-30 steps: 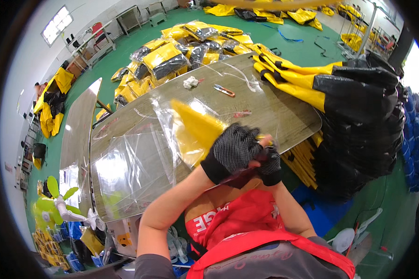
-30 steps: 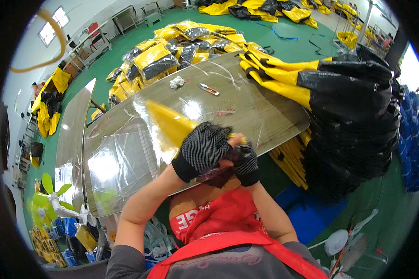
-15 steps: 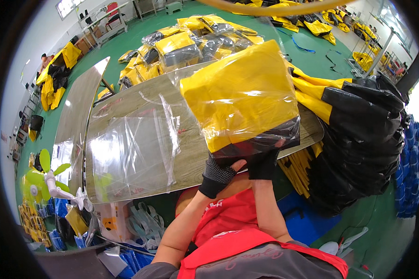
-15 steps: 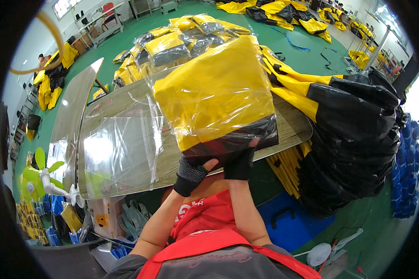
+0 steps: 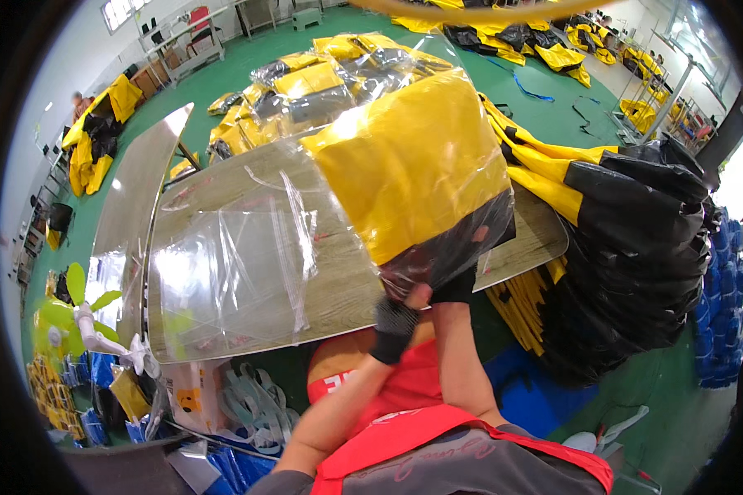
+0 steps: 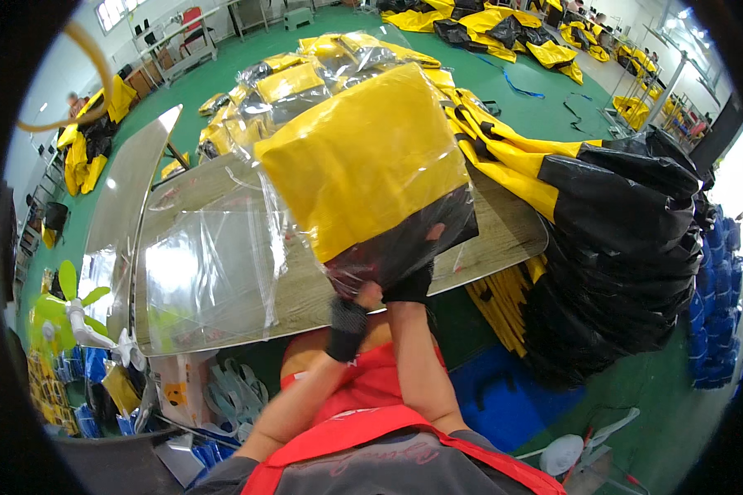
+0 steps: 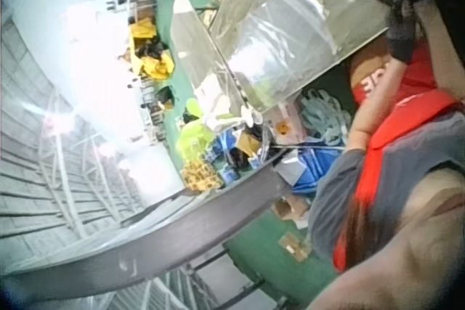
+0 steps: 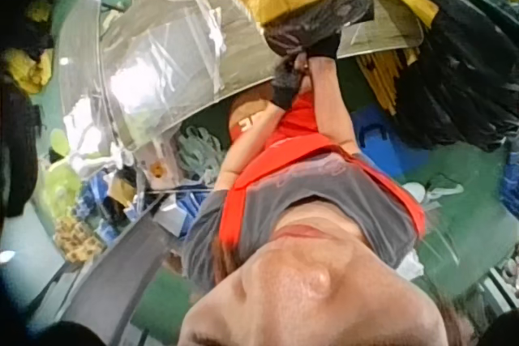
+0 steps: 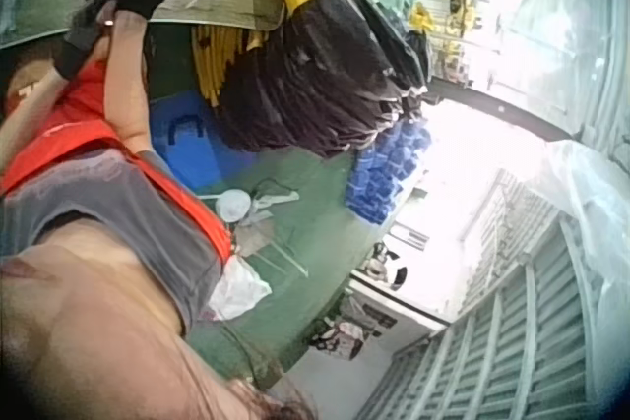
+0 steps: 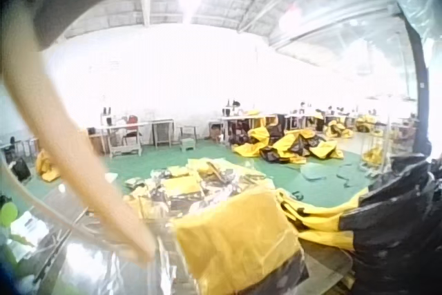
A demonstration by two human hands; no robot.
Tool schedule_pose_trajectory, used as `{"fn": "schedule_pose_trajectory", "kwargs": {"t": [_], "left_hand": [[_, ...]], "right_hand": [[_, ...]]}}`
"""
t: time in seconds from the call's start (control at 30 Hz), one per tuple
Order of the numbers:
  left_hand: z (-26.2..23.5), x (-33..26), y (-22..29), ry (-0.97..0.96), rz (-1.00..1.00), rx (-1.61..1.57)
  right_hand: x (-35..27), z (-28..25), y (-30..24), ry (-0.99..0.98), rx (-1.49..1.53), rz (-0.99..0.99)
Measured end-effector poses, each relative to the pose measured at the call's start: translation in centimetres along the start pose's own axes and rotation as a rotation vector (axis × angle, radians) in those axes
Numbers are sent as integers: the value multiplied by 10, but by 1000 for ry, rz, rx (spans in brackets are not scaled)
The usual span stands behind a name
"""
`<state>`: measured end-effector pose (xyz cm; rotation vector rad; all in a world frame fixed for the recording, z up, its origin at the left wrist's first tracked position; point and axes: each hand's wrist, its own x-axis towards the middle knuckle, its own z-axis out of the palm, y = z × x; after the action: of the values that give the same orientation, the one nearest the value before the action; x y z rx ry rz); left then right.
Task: The person folds yellow and black bags and places them into clear plastic packaging on a table. The person repeatedly picks up a bag, folds it, and inserts it into a plastic bag, then sets the packaged item aside.
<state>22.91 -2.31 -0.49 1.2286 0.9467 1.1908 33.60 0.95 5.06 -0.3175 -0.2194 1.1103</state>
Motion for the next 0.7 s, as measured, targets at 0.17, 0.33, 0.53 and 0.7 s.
{"fn": "schedule_pose_trajectory", "kwargs": {"t": [0.17, 0.33, 0.53, 0.7], "left_hand": [[-36, -36, 64, -586, -14, 849], [-58, 49, 190, -42, 1203, 1033], [-71, 77, 206, -233, 759, 811], [-76, 76, 177, -240, 543, 375]], "right_hand": [[38, -39, -14, 72, -99, 2], [21, 17, -92, -551, -1299, -427], [-19, 85, -108, -304, -1353, -940], [-12, 45, -115, -110, -791, 115]]}}
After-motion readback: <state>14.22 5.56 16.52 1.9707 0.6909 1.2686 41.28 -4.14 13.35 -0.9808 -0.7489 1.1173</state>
